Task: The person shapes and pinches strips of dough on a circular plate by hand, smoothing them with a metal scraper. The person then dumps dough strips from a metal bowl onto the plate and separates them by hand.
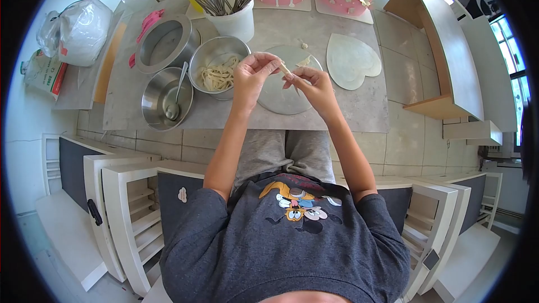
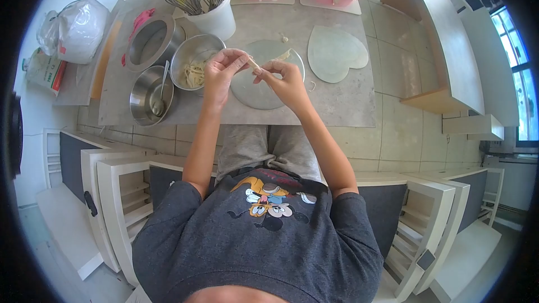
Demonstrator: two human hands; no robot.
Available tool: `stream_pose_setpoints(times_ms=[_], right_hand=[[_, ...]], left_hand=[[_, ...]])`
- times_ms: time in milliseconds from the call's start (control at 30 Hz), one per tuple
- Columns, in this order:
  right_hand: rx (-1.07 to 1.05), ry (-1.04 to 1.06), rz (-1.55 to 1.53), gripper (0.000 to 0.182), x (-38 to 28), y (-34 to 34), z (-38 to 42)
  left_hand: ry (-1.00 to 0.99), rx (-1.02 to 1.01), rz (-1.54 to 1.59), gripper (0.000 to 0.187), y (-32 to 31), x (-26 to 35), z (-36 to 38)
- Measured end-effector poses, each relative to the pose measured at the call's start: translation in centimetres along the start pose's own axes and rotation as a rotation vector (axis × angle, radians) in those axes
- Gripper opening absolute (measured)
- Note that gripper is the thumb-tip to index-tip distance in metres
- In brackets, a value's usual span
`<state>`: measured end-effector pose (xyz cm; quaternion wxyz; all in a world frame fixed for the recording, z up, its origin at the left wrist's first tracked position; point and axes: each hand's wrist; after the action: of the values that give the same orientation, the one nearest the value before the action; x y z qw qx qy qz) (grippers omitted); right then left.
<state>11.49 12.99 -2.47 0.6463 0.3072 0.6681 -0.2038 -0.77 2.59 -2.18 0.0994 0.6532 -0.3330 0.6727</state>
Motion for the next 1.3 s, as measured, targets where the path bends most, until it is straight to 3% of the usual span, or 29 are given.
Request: stream_pose_setpoints(times_ms=[367, 467, 533, 633, 733, 1300], right_hand=[[0.02, -0.012, -0.066, 0.019, 0.5, -0.1, -0.4], [0.022, -0.031, -0.083, 0.02, 0.1, -0.1, -0.6], [0.026, -0.033, -0.107, 0.021, 0.0, -0.1, -0.7], [0.033, -0.016, -0.153, 0.022, -0.1, -0.2, -1.0], [0.012, 0.01, -0.151, 0.021, 0.0, 0.1, -1.0], [-0.036, -0.026, -0.056, 0.022, 0.1, 0.3, -1.1]], left_hand=[[0.006, 0.077, 0.032, 0.008, 0.6, 0.0, -1.1], [0.032, 0.051, 0.028, 0.016, 0.7, 0.0, -1.2], [0.103, -0.093, 0.068, 0.031, 0.4, 0.3, -0.9], [0.121, -0.125, 0.057, 0.045, 0.1, -0.7, -0.6], [0.102, -0.034, 0.105, 0.048, 0.1, -0.8, -0.6], [0.037, 0.081, 0.047, 0.052, 1.1, -0.2, -1.1]])
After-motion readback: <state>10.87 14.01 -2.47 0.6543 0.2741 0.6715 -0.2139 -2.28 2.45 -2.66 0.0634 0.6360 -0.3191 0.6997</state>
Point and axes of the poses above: each hand's wrist, its own z-axis away from the middle knuckle, its own y-axis out of the back of the hand, x = y × z, and after that the axes turned 10 degrees about x, right-handed
